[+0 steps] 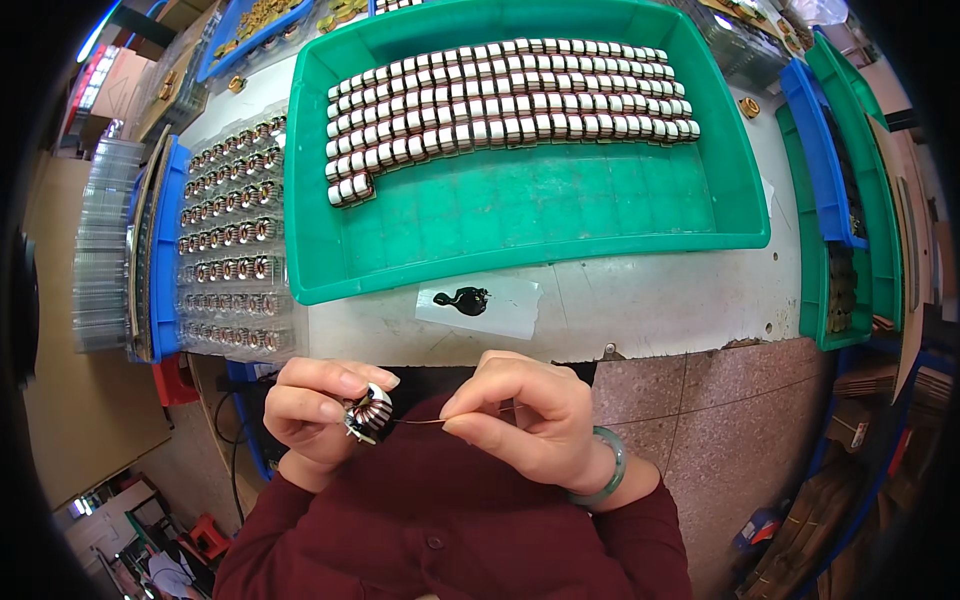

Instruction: Assembling small mechanical components by inserting parts and winding wire at a workbench.

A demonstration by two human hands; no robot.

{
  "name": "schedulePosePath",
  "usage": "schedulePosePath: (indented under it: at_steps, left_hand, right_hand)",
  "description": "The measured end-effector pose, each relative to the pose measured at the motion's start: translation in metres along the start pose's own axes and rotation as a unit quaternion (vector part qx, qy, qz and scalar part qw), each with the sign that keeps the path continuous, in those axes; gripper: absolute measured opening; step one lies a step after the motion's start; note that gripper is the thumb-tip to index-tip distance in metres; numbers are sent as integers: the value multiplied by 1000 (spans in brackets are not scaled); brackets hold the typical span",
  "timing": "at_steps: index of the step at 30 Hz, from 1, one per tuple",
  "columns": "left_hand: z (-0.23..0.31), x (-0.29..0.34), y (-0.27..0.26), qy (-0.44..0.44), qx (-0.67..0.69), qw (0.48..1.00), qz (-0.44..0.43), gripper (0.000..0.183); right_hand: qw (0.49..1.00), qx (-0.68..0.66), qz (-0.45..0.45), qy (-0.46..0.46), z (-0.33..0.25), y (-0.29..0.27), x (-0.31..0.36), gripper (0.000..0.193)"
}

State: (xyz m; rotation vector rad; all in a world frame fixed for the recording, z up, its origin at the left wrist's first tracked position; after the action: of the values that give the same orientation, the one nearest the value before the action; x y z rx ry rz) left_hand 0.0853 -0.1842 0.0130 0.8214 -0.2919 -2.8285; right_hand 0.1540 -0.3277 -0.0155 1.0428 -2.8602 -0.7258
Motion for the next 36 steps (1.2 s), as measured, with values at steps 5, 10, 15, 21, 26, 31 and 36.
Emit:
schedulePosePath:
  at_steps: [5,10,15,21,26,31,36]
  left_hand:
    - [-1,2,0,-8,9,1000,8,14]
    - [-4,3,0,-17,27,999,10,15]
    - [-6,4,0,-24,45,999,10,17]
    - [-8,3,-1,-39,74,996,13,19]
    - [-13,3,0,-76,111,991,23,22]
    - [-13,3,-3,-87,76,993,33,24]
    - [-13,5,-5,-48,102,994,-4,30]
  right_hand:
    - [999,15,-29,10,4,5,-3,10]
    - [999,31,-23,15,7,5,-3,10]
    - [1000,-4,4,26,10,2,-3,11]
    - [984,-155,2,86,22,1,-1,11]
    - [957,-258,2,129,29,6,-2,14]
    - [927,-337,2,163,34,14,-4,19]
    - [921,-359,-35,149,34,19,-4,20]
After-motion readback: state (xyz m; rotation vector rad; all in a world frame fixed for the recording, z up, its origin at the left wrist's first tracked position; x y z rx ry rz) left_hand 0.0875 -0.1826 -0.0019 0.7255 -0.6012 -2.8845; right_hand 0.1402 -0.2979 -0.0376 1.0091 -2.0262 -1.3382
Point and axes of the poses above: each hand's wrist, its own x-axis away from the middle knuckle, its own y-axis out of the palm, z = x × y, the point moved 8 cm from there along -x, towards the middle knuckle
